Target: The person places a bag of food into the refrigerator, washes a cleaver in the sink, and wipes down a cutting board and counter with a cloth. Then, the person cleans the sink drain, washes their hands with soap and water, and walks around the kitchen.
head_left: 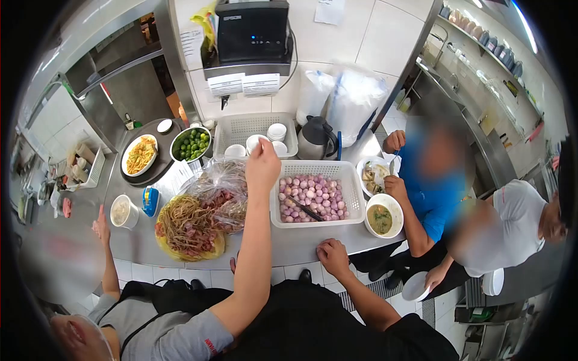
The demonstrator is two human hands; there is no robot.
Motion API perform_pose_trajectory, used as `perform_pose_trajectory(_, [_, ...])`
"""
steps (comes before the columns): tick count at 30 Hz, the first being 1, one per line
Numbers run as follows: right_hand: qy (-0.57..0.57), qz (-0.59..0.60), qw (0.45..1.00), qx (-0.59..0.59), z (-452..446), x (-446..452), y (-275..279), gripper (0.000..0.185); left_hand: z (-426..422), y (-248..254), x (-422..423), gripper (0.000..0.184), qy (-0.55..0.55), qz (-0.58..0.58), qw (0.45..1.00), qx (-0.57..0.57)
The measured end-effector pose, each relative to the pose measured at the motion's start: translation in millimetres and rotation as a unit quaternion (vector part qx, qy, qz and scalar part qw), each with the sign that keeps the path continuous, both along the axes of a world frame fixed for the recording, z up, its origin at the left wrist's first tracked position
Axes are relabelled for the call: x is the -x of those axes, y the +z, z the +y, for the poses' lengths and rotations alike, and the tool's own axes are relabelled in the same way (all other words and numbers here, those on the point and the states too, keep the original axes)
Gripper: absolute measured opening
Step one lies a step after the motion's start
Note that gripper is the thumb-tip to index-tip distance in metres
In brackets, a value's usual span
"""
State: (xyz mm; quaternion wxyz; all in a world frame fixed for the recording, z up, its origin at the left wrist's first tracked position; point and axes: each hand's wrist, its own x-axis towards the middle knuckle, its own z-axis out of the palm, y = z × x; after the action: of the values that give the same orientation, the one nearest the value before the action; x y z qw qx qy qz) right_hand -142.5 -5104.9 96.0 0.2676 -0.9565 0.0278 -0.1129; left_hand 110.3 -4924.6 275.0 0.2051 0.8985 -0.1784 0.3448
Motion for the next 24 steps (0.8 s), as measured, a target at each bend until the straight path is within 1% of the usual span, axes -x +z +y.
perform_pose_trajectory(1, [-0.003, 0.001, 1.0, -0.003, -1, -2, 0, 0.012, -9, 20, -7, 0.037, 0.002, -0.001, 0.998, 0.069])
perform_pose_trajectory(2, [0.018, 0.011, 1.0, -0.006, 0, -5, 0, 0.011, -14, 43, -13, 0.034, 0.015, -0.054, 0.998, 0.034])
perform_pose_trajectory(3, [0.038, 0.019, 0.999, -0.009, 1, -6, -1, 0.01, -18, 71, -21, 0.032, 0.037, -0.122, 0.991, -0.036])
perform_pose_trajectory(4, [0.034, 0.019, 0.999, -0.012, 2, -8, -2, 0.01, -23, 100, -30, 0.029, 0.06, -0.186, 0.976, -0.093])
perform_pose_trajectory(6, [0.114, -0.017, 0.993, 0.014, 8, -12, -5, 0.01, -29, 149, -51, 0.024, 0.094, -0.28, 0.938, -0.181])
perform_pose_trajectory(7, [0.109, -0.018, 0.994, 0.008, 9, -14, -5, 0.01, -30, 173, -64, 0.022, 0.111, -0.317, 0.917, -0.213])
perform_pose_trajectory(8, [0.14, -0.019, 0.99, -0.009, 10, -16, -5, 0.011, -29, 195, -69, 0.022, 0.105, -0.319, 0.916, -0.217])
perform_pose_trajectory(9, [0.17, -0.021, 0.985, -0.026, 10, -19, -4, 0.011, -23, 215, -80, 0.023, 0.105, -0.329, 0.903, -0.256])
perform_pose_trajectory(11, [0.184, -0.029, 0.982, -0.026, 6, -25, -6, 0.012, -12, 250, -104, 0.026, 0.103, -0.35, 0.87, -0.331])
perform_pose_trajectory(13, [0.197, -0.036, 0.979, -0.029, 3, -29, -7, 0.012, -22, 266, -117, 0.029, 0.1, -0.368, 0.83, -0.406])
perform_pose_trajectory(14, [0.204, -0.043, 0.977, -0.031, 2, -30, -6, 0.013, -28, 287, -126, 0.033, 0.104, -0.396, 0.81, -0.421])
perform_pose_trajectory(15, [0.211, -0.049, 0.976, -0.035, 1, -31, -5, 0.014, -33, 283, -119, 0.037, 0.098, -0.395, 0.811, -0.421])
perform_pose_trajectory(17, [0.208, -0.059, 0.975, -0.051, -1, -33, -5, 0.016, -40, 290, -104, 0.046, 0.08, -0.4, 0.829, -0.382])
perform_pose_trajectory(18, [0.208, -0.067, 0.974, -0.056, -1, -33, -6, 0.018, -46, 275, -84, 0.052, 0.057, -0.377, 0.854, -0.354])
perform_pose_trajectory(19, [0.202, -0.067, 0.975, -0.07, -3, -34, -7, 0.018, -52, 238, -50, 0.057, 0.027, -0.325, 0.893, -0.312])
perform_pose_trajectory(20, [0.209, -0.054, 0.974, -0.069, -5, -34, -8, 0.019, -52, 169, -3, 0.063, -0.001, -0.23, 0.936, -0.265])
perform_pose_trajectory(21, [0.216, -0.042, 0.973, -0.069, -7, -35, -8, 0.021, -43, 92, 45, 0.069, -0.023, -0.1, 0.972, -0.213])
perform_pose_trajectory(22, [0.211, -0.041, 0.973, -0.084, -9, -36, -7, 0.021, -33, 12, 104, 0.074, -0.001, 0.066, 0.98, -0.186])
perform_pose_trajectory(23, [0.224, -0.027, 0.97, -0.093, -12, -38, -6, 0.022, 7, -102, 167, 0.08, 0.078, 0.267, 0.934, -0.226])
perform_pose_trajectory(24, [0.238, -0.014, 0.966, -0.101, -14, -39, -6, 0.022, 42, -162, 218, 0.086, 0.115, 0.382, 0.884, -0.242])
